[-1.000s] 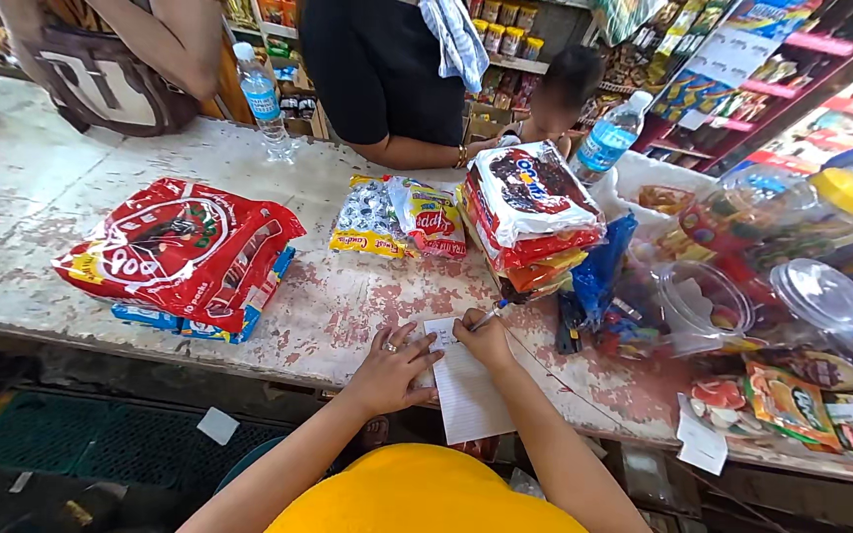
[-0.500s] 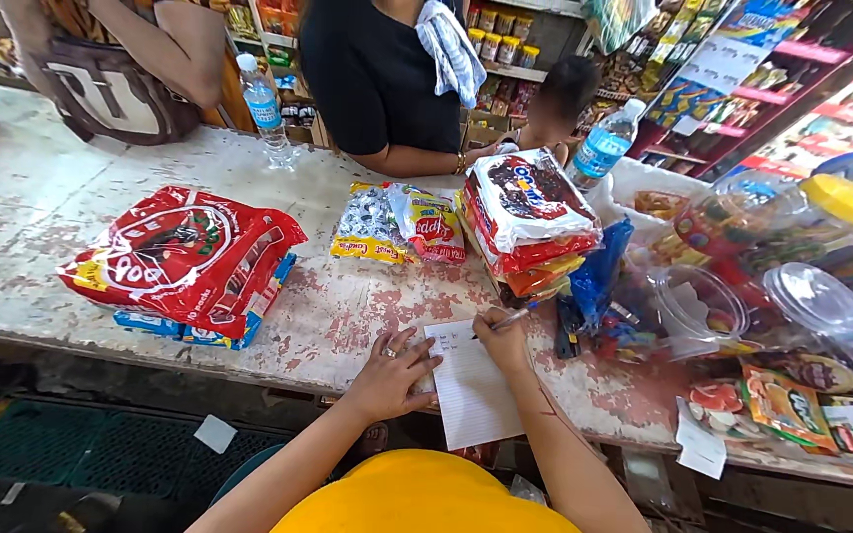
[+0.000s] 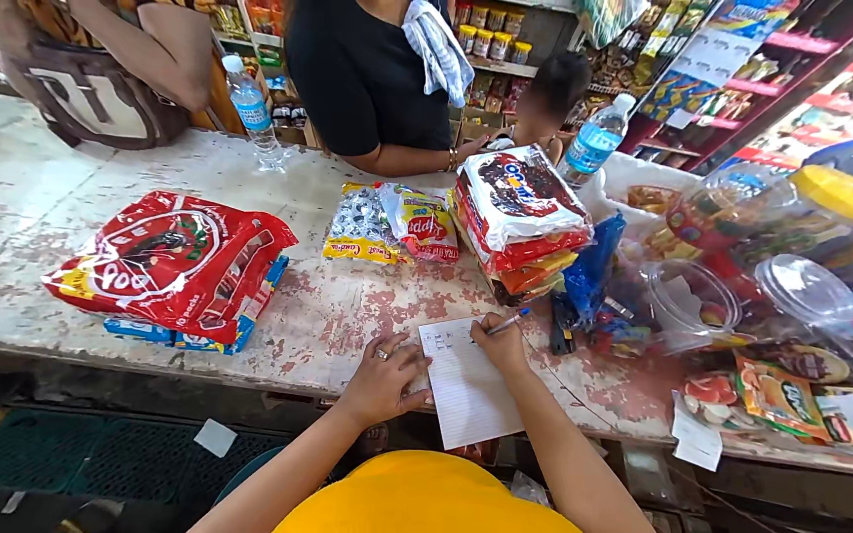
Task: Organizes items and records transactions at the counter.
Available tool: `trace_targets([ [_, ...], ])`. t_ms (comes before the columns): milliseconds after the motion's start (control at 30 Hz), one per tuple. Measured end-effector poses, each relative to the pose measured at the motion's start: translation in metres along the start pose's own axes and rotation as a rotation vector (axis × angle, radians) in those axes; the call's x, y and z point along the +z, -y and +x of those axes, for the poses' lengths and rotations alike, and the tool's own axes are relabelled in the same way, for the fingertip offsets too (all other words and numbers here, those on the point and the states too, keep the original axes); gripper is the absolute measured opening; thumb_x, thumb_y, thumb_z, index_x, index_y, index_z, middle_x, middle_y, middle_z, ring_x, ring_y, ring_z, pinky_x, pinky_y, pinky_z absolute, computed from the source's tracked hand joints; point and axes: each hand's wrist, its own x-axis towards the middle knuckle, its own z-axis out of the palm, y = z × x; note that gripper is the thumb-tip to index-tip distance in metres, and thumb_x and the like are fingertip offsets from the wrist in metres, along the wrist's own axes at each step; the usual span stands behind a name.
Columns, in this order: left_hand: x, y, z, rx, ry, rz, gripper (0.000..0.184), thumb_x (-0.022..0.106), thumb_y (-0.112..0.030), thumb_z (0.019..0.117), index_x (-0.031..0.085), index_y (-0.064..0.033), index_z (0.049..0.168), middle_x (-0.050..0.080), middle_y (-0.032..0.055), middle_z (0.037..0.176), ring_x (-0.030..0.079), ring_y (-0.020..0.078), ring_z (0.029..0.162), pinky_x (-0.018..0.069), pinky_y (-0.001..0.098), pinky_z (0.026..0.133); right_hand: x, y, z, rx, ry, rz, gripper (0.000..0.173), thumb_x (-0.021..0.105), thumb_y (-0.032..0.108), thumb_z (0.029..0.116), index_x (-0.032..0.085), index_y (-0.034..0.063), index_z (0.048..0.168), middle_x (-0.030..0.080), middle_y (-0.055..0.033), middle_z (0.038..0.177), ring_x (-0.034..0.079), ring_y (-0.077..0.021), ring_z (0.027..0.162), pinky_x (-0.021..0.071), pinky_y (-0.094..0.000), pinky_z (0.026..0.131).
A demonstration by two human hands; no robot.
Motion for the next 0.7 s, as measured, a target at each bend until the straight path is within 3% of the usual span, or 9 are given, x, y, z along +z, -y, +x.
trace_targets([
  [133, 0.0, 0.0, -0.001, -0.006, -0.009, 0.014, 0.053, 0.045, -0.062, 0.0983, 0.07, -0.0279, 0.13, 0.067, 0.0023, 0.136, 0.051, 0.033, 0.139, 0.0369, 0.0621, 0.11, -0.004, 0.001, 0.003, 0.035, -0.038, 0.169, 0.027, 0.069, 0.004, 0.0883, 0.055, 0.007, 0.066, 0.056, 0.006, 0.056, 0.054, 0.0014, 0.051, 0.0484, -0.0173, 0.053],
  [367, -0.002, 0.0, -0.001, -0.019, -0.012, -0.025, 0.052, 0.044, -0.06, 0.0997, 0.071, -0.0262, 0.127, 0.068, 0.0013, 0.134, 0.051, 0.0326, 0.139, 0.0369, 0.0619, 0.11, 0.0, -0.001, 0.003, 0.027, -0.154, 0.263, 0.028, 0.066, 0.0, 0.0882, 0.053, 0.01, 0.065, 0.053, 0.008, 0.055, 0.052, 0.0012, 0.049, 0.0465, -0.0167, 0.051],
  [500, -0.018, 0.01, 0.014, -0.24, -0.039, -0.303, 0.044, 0.056, -0.048, 0.0993, 0.072, -0.0187, 0.129, 0.062, 0.0096, 0.142, 0.043, 0.0395, 0.144, 0.0322, 0.0654, 0.114, 0.0, -0.002, -0.004, 0.062, -0.17, 0.149, 0.019, 0.067, 0.009, 0.0909, 0.061, 0.0006, 0.075, 0.058, 0.0014, 0.064, 0.057, -0.0034, 0.057, 0.052, -0.0227, 0.058],
  [567, -0.038, 0.036, 0.042, -0.363, -0.094, -0.26, 0.041, 0.063, -0.037, 0.0965, 0.069, -0.0161, 0.132, 0.058, 0.0132, 0.146, 0.04, 0.0422, 0.146, 0.0326, 0.0651, 0.114, -0.001, 0.004, -0.002, 0.061, -0.164, 0.127, 0.02, 0.067, 0.011, 0.0911, 0.062, -0.0008, 0.076, 0.058, -0.0001, 0.064, 0.057, -0.0048, 0.058, 0.051, -0.0248, 0.059],
  [667, -0.073, 0.08, 0.087, -0.571, 0.086, -0.081, 0.053, 0.066, -0.025, 0.0951, 0.056, -0.0187, 0.147, 0.04, 0.0142, 0.161, 0.022, 0.0418, 0.154, 0.0253, 0.066, 0.118, 0.001, 0.002, -0.002, 0.033, -0.152, 0.198, 0.023, 0.067, 0.012, 0.0895, 0.058, 0.0071, 0.069, 0.054, 0.0067, 0.056, 0.053, -0.0001, 0.05, 0.0465, -0.0191, 0.051],
  [700, -0.076, 0.097, 0.097, -0.612, 0.123, -0.028, 0.056, 0.068, -0.02, 0.0936, 0.054, -0.0198, 0.148, 0.039, 0.0142, 0.161, 0.022, 0.0423, 0.154, 0.0259, 0.068, 0.117, 0.002, 0.001, -0.002, 0.023, -0.155, 0.214, 0.022, 0.067, 0.012, 0.0884, 0.058, 0.0082, 0.068, 0.053, 0.0076, 0.055, 0.052, 0.0005, 0.049, 0.0453, -0.0182, 0.05],
])
